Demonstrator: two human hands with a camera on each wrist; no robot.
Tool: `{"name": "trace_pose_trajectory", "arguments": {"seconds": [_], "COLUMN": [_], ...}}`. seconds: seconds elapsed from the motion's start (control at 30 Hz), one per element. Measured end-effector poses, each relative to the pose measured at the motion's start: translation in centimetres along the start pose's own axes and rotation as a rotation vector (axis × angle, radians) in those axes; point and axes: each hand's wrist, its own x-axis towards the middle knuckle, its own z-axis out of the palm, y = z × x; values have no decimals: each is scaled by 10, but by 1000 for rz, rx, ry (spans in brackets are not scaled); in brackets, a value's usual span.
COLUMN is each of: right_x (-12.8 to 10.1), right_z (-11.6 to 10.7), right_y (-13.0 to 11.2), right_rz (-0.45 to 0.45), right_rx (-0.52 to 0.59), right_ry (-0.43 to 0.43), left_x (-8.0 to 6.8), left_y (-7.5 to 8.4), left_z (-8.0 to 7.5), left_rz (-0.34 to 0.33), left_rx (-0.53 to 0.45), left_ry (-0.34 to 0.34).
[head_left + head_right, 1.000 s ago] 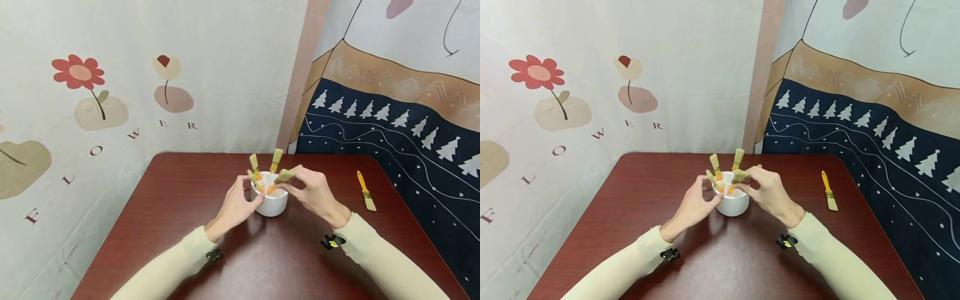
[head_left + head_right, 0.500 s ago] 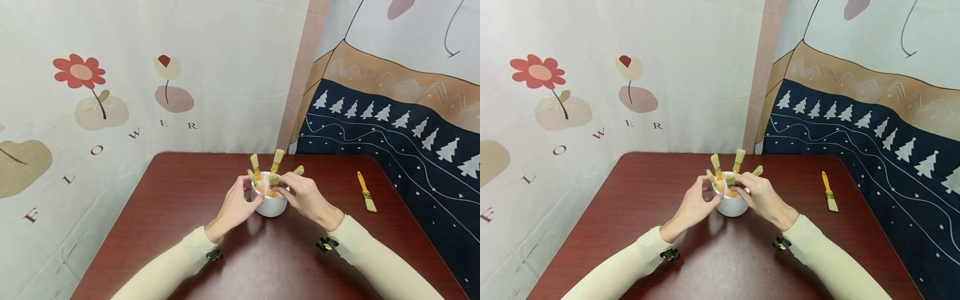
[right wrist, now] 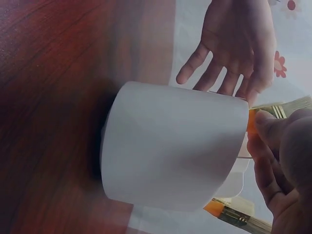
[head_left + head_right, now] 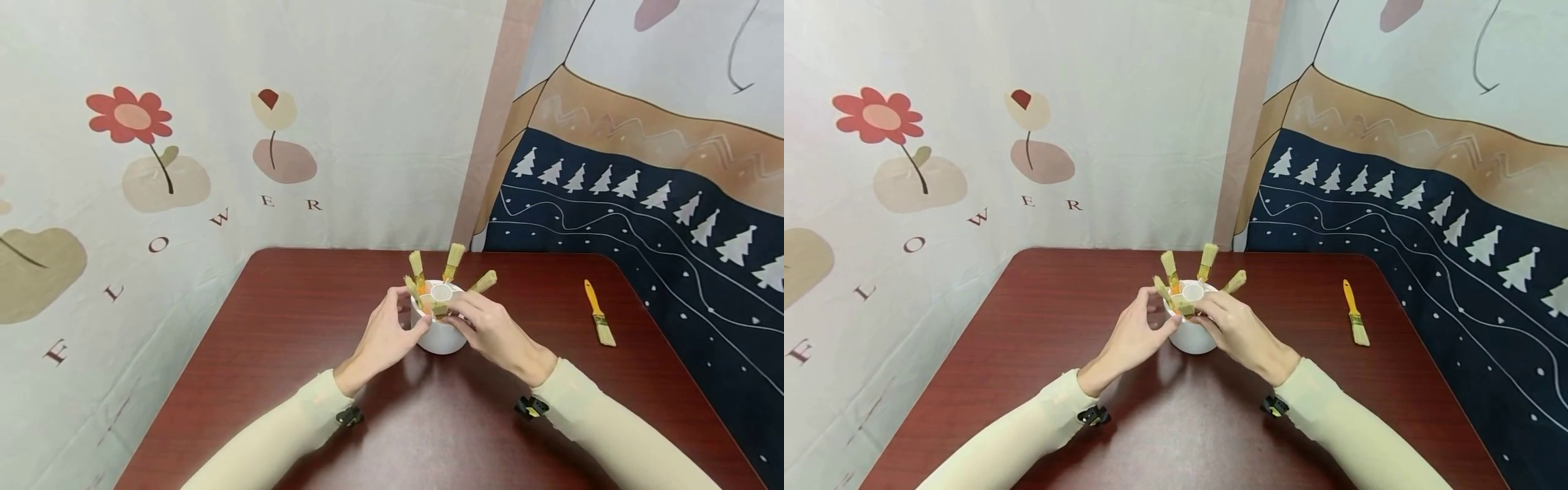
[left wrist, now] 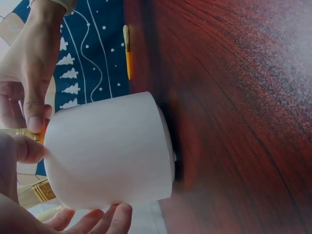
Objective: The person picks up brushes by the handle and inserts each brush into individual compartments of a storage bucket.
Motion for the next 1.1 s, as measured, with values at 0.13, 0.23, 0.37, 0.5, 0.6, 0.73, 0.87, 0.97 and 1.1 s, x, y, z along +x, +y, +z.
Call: {"name": "trace_pose_trajectory", "arguments": {"seconds": [0.13,0.23,0.37,0.5,0.6,0.73,0.87,0.97,1.1], "right_x": [-2,-3,-4,-5,-6,-8,-10,-11,-13], "right_z": [-1,-2,-4,-6,-7,-12,-19,-25,-34], "right_y": [-2,-2,-3,-3,-3,-3,-3,-3,1], "right_rz": [5,15,39,48,51,87,120,127,131], "right_rx": [0,0,-1,-5,-12,-13,-14,-13,11], "right_ry": [-18,-25,-23,-8,4,0,3,20,60], "left_x": [0,0,1,1,2,3,5,6,7], "left_y": [-1,-1,0,0,0,1,1,1,1], "left_z": [0,0,-1,-1,-1,-1,0,-1,-1], "left_rz": [7,12,11,13,12,10,5,-2,-17], "left_rx": [-15,-18,-10,-6,-5,-3,1,7,32], "left_ry": [-11,-15,-14,-13,-14,-13,-14,-16,-21]}}
